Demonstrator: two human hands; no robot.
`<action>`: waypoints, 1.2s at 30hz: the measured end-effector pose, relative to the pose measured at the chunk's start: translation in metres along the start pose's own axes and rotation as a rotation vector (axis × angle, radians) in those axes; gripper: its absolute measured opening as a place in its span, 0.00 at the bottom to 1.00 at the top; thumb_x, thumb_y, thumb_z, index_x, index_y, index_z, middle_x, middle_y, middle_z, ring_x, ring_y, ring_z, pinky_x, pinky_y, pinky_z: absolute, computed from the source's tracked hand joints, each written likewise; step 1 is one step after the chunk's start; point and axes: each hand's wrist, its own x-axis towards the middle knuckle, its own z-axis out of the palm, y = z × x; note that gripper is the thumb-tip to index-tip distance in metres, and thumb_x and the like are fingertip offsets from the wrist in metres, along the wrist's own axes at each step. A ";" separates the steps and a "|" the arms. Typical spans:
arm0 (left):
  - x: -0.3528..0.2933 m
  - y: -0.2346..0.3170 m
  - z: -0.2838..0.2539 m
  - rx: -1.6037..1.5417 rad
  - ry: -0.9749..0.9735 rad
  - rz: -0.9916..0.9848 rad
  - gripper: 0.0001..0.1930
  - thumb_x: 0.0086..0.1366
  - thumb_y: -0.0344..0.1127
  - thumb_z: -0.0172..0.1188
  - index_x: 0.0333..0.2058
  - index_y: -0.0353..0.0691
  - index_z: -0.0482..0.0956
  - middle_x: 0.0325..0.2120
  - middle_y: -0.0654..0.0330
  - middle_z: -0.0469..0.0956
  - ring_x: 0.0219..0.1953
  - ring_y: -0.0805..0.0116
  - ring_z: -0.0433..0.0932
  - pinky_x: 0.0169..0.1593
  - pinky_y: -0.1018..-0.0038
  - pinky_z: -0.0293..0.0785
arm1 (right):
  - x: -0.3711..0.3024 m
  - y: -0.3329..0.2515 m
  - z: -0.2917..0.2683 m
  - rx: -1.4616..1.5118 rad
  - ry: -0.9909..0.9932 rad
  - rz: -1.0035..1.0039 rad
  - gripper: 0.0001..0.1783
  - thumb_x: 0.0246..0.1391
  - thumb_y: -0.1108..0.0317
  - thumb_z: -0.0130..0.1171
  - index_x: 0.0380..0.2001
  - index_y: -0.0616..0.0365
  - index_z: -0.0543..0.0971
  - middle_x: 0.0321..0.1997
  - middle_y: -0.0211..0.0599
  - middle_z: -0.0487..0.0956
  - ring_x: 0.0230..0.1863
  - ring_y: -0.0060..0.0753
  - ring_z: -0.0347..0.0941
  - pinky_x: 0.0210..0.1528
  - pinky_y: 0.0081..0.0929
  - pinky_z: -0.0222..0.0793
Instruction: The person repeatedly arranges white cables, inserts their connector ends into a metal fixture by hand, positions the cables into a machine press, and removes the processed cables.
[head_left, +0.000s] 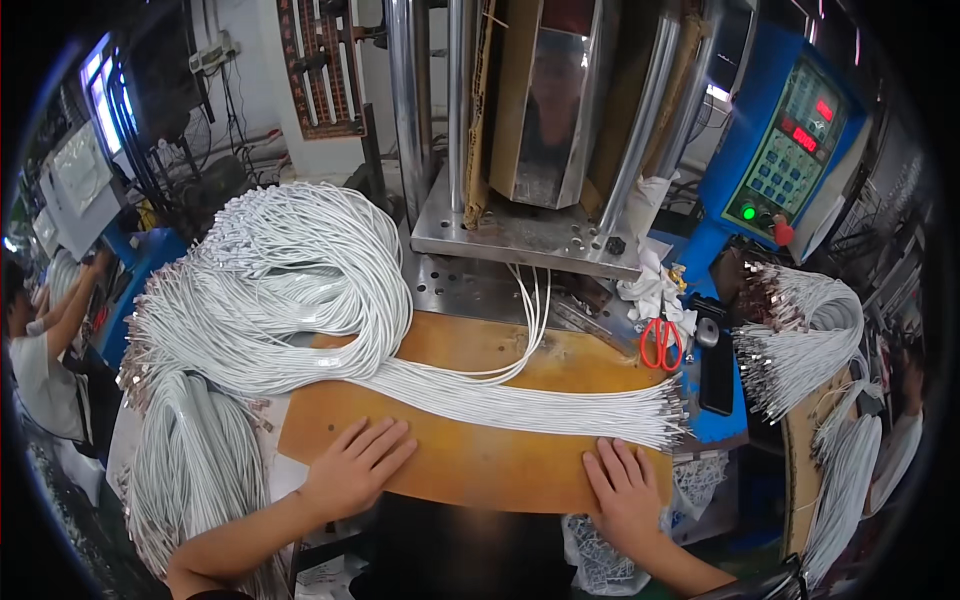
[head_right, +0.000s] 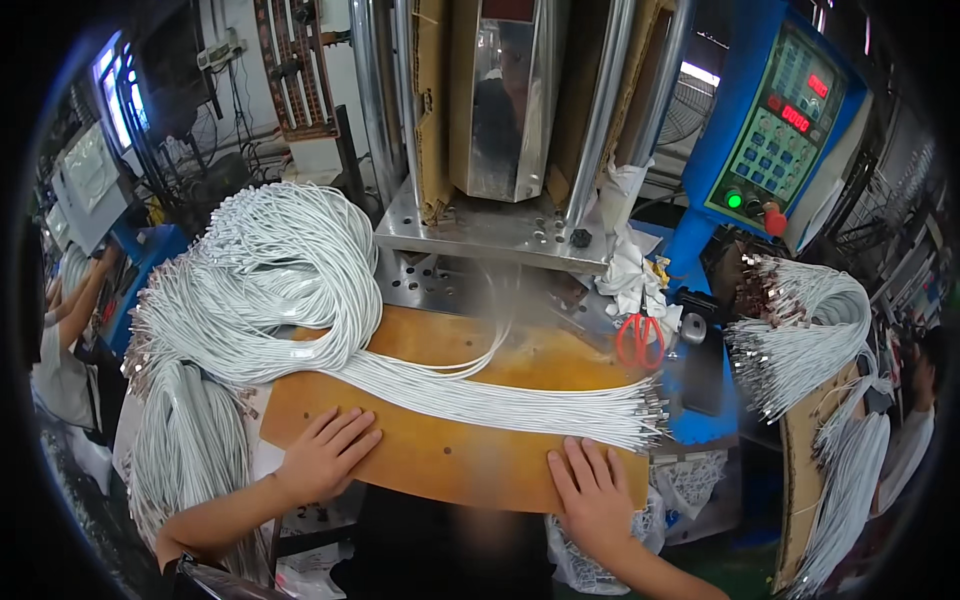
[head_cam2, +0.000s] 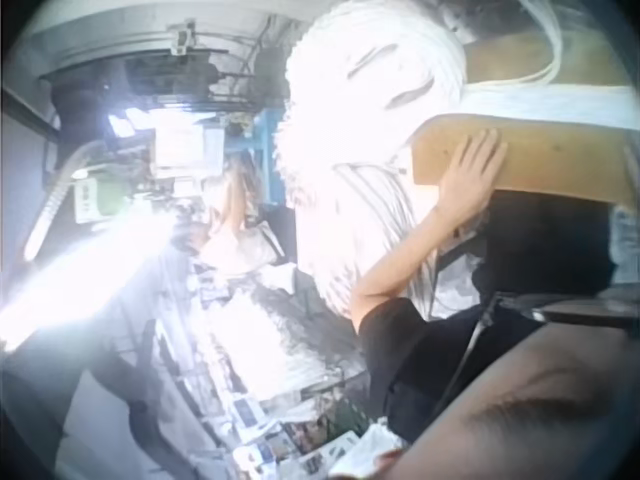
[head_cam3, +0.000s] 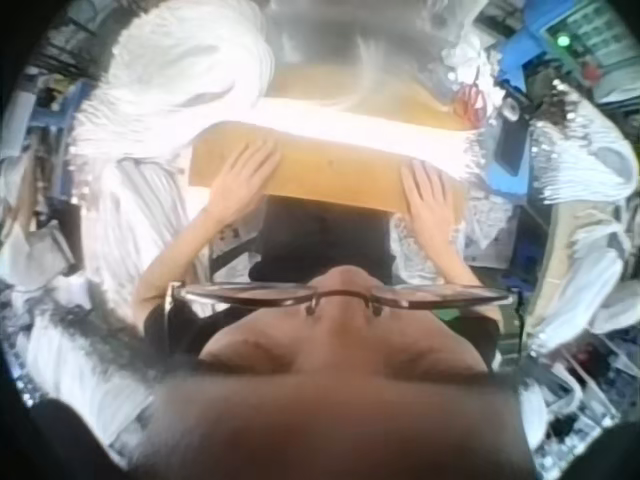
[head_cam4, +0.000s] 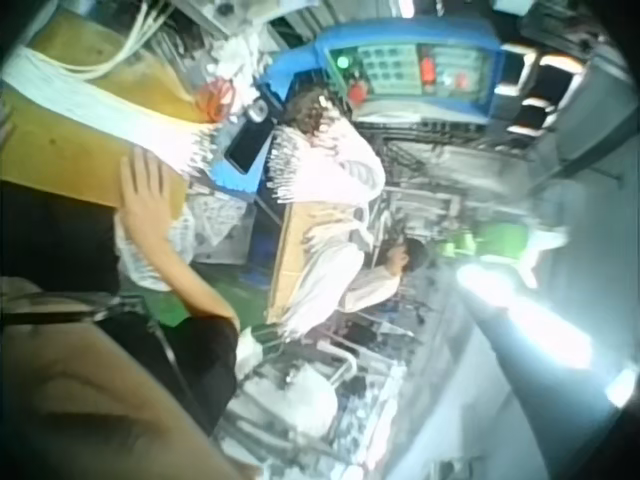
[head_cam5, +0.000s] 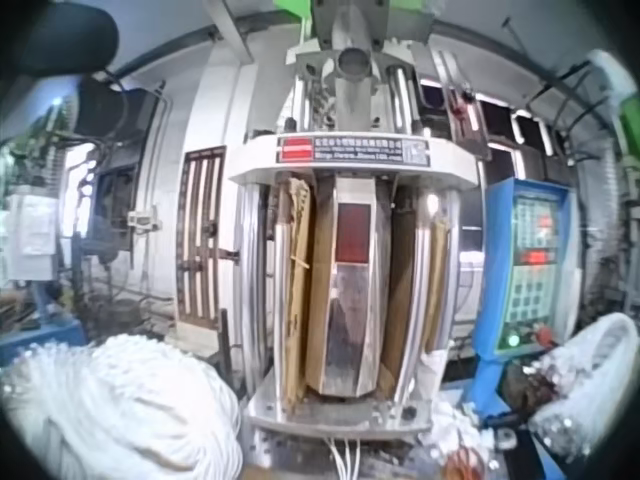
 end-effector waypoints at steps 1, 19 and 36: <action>-0.001 0.000 0.001 -0.002 0.007 0.002 0.34 0.51 0.32 0.60 0.60 0.41 0.69 0.63 0.53 0.65 0.64 0.55 0.64 0.66 0.54 0.59 | 0.000 0.000 0.001 -0.003 -0.001 -0.002 0.32 0.42 0.68 0.62 0.56 0.55 0.74 0.63 0.45 0.69 0.66 0.49 0.62 0.67 0.52 0.53; 0.157 0.107 -0.046 -0.522 0.401 0.367 0.25 0.61 0.43 0.62 0.51 0.32 0.72 0.48 0.48 0.75 0.52 0.50 0.74 0.55 0.62 0.71 | 0.109 0.021 0.053 0.178 -0.052 -0.004 0.38 0.49 0.51 0.65 0.59 0.62 0.68 0.61 0.51 0.70 0.63 0.53 0.64 0.66 0.47 0.56; 0.117 -0.002 0.012 -0.435 0.221 0.024 0.16 0.60 0.35 0.64 0.44 0.32 0.79 0.42 0.48 0.81 0.45 0.50 0.80 0.49 0.65 0.75 | 0.106 0.001 0.017 0.258 0.085 -0.082 0.27 0.51 0.45 0.61 0.39 0.60 0.79 0.33 0.47 0.80 0.39 0.52 0.77 0.43 0.45 0.72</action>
